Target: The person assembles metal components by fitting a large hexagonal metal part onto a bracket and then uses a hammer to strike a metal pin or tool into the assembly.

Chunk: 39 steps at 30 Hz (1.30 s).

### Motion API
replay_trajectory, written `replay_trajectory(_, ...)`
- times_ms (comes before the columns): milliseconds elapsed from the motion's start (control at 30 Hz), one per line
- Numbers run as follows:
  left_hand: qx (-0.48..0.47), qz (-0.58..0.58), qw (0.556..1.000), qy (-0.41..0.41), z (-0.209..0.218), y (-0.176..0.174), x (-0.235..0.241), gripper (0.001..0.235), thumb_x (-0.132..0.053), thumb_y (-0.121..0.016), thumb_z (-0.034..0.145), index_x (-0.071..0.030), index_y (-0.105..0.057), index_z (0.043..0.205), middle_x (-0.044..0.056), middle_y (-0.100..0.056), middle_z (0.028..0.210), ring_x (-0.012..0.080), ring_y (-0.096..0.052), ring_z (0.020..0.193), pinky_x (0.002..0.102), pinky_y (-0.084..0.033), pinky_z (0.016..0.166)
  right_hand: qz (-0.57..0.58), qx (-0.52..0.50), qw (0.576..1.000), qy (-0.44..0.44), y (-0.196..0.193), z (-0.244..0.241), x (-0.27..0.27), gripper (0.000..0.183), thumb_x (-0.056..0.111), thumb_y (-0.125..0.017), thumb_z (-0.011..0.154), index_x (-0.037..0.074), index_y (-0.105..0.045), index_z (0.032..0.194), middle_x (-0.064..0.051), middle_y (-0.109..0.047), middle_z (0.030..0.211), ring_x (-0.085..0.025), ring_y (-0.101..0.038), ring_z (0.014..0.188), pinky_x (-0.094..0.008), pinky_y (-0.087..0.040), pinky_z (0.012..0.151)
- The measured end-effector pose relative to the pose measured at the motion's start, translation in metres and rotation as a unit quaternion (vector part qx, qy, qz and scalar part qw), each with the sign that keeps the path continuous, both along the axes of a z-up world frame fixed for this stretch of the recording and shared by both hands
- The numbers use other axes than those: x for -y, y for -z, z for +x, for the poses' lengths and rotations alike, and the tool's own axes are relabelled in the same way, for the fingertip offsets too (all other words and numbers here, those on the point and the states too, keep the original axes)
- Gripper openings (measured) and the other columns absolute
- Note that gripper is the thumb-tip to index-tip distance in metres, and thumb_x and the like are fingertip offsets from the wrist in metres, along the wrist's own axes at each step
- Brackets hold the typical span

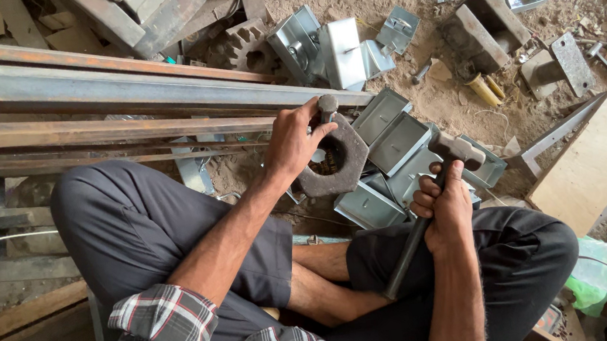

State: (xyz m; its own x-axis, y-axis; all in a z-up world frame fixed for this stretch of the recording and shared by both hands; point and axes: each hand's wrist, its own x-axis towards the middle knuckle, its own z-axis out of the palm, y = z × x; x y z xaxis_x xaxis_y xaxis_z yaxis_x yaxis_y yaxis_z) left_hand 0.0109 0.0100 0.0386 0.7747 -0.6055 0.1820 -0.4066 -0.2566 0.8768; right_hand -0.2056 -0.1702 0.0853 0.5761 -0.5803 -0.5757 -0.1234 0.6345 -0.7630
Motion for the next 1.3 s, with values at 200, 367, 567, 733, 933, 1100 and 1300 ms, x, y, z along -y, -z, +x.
replay_trajectory(200, 0.002, -0.008, 1.000, -0.001, -0.001, -0.001, 0.001, 0.034, -0.013, -0.082, 0.085, -0.002, -0.069, 0.114, 0.014, -0.079, 0.094, 0.0243, -0.079, 0.085, 0.037, -0.062, 0.069, -0.001, -0.006, 1.000, 0.001, 0.000, 0.000, 0.000, 0.042, 0.052, -0.036, 0.110, 0.013, -0.049, 0.100, 0.006, -0.031, 0.069, -0.004, -0.023, 0.053, -0.021, -0.023, 0.044)
replay_trajectory(367, -0.003, -0.001, 1.000, -0.001, -0.001, -0.001, 0.002, 0.032, -0.013, -0.082, 0.086, -0.002, -0.069, 0.113, 0.013, -0.079, 0.092, 0.0237, -0.079, 0.083, 0.037, -0.061, 0.068, 0.006, -0.014, 1.000, 0.008, 0.001, 0.001, 0.000, 0.043, 0.052, -0.036, 0.110, 0.012, -0.050, 0.100, 0.006, -0.031, 0.068, -0.005, -0.024, 0.054, -0.021, -0.023, 0.045)
replay_trajectory(567, 0.008, -0.005, 1.000, -0.004, -0.001, -0.003, 0.001, 0.031, -0.013, -0.082, 0.086, -0.001, -0.069, 0.111, 0.014, -0.079, 0.091, 0.0237, -0.078, 0.082, 0.037, -0.060, 0.067, 0.007, -0.009, 1.000, 0.001, 0.002, 0.000, 0.001, 0.043, 0.053, -0.037, 0.110, 0.013, -0.049, 0.100, 0.006, -0.031, 0.069, -0.004, -0.023, 0.053, -0.021, -0.023, 0.045)
replay_trajectory(733, -0.013, 0.009, 1.000, -0.004, -0.001, -0.003, 0.002, 0.031, -0.014, -0.082, 0.087, -0.001, -0.068, 0.112, 0.014, -0.079, 0.089, 0.0232, -0.079, 0.081, 0.037, -0.060, 0.067, 0.020, -0.001, 1.000, 0.002, 0.005, -0.001, 0.002, 0.042, 0.053, -0.037, 0.109, 0.014, -0.050, 0.100, 0.007, -0.032, 0.068, -0.004, -0.023, 0.052, -0.020, -0.023, 0.044)
replay_trajectory(933, 0.020, -0.002, 1.000, -0.005, 0.000, 0.003, 0.002, 0.033, -0.015, -0.082, 0.087, -0.001, -0.069, 0.113, 0.014, -0.079, 0.092, 0.0238, -0.079, 0.084, 0.036, -0.061, 0.069, 0.022, 0.005, 1.000, 0.001, 0.004, 0.000, 0.001, 0.042, 0.053, -0.037, 0.109, 0.014, -0.050, 0.101, 0.007, -0.032, 0.068, -0.004, -0.023, 0.052, -0.020, -0.024, 0.043)
replay_trajectory(1100, 0.017, 0.009, 1.000, -0.010, 0.001, 0.005, 0.003, 0.035, -0.016, -0.083, 0.087, 0.000, -0.069, 0.115, 0.014, -0.078, 0.089, 0.0232, -0.078, 0.081, 0.037, -0.061, 0.068, 0.026, 0.011, 1.000, 0.000, 0.005, -0.001, 0.001, 0.042, 0.053, -0.039, 0.109, 0.013, -0.049, 0.101, 0.006, -0.032, 0.069, -0.004, -0.024, 0.053, -0.020, -0.024, 0.044)
replay_trajectory(1300, 0.014, 0.009, 1.000, -0.006, 0.001, 0.011, 0.004, 0.035, -0.016, -0.082, 0.087, -0.001, -0.068, 0.115, 0.013, -0.079, 0.090, 0.0228, -0.078, 0.082, 0.036, -0.063, 0.069, 0.036, 0.003, 0.999, 0.009, 0.005, 0.000, 0.002, 0.042, 0.053, -0.039, 0.108, 0.013, -0.049, 0.102, 0.006, -0.033, 0.069, -0.004, -0.024, 0.052, -0.020, -0.024, 0.043)
